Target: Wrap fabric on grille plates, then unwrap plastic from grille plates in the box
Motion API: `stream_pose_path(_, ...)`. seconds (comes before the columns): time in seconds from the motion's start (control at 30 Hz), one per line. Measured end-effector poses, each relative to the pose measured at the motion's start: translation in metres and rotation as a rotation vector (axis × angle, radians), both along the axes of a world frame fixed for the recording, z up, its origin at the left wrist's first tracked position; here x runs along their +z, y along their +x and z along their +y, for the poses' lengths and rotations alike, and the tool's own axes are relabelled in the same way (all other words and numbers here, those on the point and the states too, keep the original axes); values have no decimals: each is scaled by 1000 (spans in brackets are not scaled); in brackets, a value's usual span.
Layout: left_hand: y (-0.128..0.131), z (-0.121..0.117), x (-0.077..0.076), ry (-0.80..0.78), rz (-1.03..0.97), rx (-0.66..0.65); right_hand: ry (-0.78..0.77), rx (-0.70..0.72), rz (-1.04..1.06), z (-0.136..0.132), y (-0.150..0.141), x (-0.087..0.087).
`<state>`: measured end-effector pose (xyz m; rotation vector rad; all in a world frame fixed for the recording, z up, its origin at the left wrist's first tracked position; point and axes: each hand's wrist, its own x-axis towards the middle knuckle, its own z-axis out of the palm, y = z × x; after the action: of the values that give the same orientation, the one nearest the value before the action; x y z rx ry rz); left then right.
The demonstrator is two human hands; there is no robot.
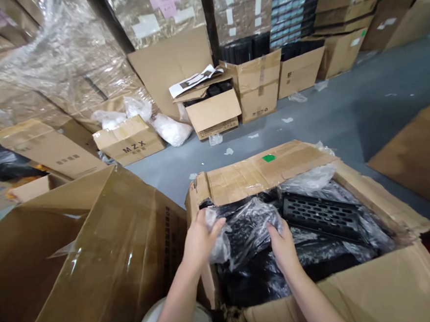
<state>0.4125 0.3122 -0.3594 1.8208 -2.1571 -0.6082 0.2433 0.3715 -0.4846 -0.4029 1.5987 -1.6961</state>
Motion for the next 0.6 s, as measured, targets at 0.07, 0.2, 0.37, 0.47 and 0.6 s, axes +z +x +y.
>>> stream_pose_path(0.07,9,2,-4,183,-96,80,24,-47,-207,2,0,1)
stream_pose_path(0.2,5,4,-26,407,-179,9,2,-122,-470,4,1,17)
stream_pose_path(0.37,-12,-2,-43,350,-122,87,-40,-66,-490,6,-3,27)
stream_pose_path(0.47,-11,-4,-39,320,-125,89,-23,14,-424,9,-9,23)
stream_pose_path(0.6,-2,-4,-28,205,-260,44,33,122,-354,14,-16,14)
